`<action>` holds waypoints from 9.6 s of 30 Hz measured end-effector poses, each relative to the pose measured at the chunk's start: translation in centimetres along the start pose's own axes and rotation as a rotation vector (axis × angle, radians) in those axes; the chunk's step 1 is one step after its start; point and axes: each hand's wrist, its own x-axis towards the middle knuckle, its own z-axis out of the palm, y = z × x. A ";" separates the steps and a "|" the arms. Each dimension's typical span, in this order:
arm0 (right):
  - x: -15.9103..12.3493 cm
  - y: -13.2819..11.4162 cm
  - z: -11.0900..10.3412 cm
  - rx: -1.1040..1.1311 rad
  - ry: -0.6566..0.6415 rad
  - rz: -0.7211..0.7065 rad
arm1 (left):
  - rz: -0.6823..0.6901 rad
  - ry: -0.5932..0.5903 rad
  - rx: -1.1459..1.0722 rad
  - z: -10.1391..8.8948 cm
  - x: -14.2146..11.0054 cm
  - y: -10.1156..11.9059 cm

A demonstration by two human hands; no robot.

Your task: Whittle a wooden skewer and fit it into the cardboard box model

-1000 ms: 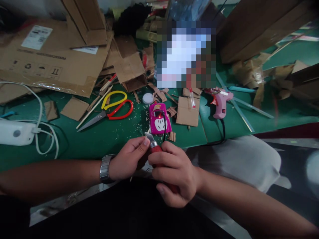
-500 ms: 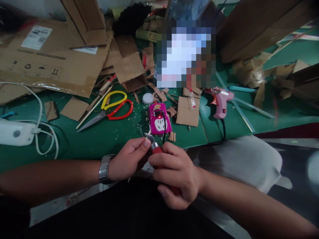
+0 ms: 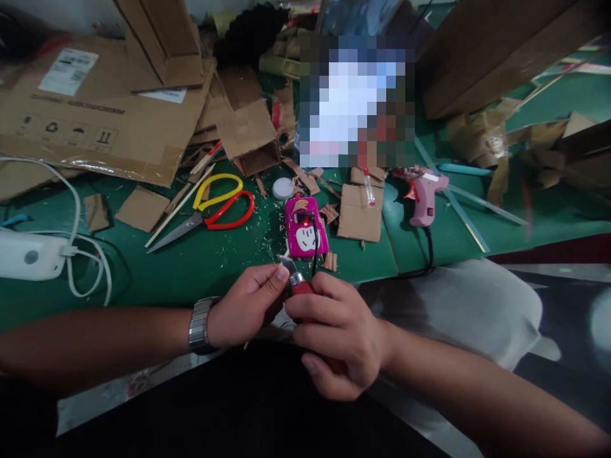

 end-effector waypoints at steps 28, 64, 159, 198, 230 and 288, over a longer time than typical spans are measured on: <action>0.1 0.0 0.3 0.018 -0.008 0.019 | 0.006 0.022 0.005 0.0 0.0 -0.3; 0.2 -0.1 0.1 0.005 0.000 -0.017 | -0.020 -0.009 -0.054 -0.1 -0.1 -0.5; -0.2 0.0 0.4 0.039 -0.049 0.002 | -0.092 -0.055 -0.221 0.0 -0.4 -0.4; 0.2 0.4 0.6 0.096 0.048 -0.040 | -0.049 -0.143 -0.335 -0.2 -0.5 -0.3; 0.0 0.4 0.7 0.127 0.051 -0.008 | 0.003 -0.122 -0.324 0.2 -0.7 -0.2; 0.0 0.3 0.8 0.095 0.012 -0.006 | -0.044 -0.128 -0.283 -0.2 -0.7 0.2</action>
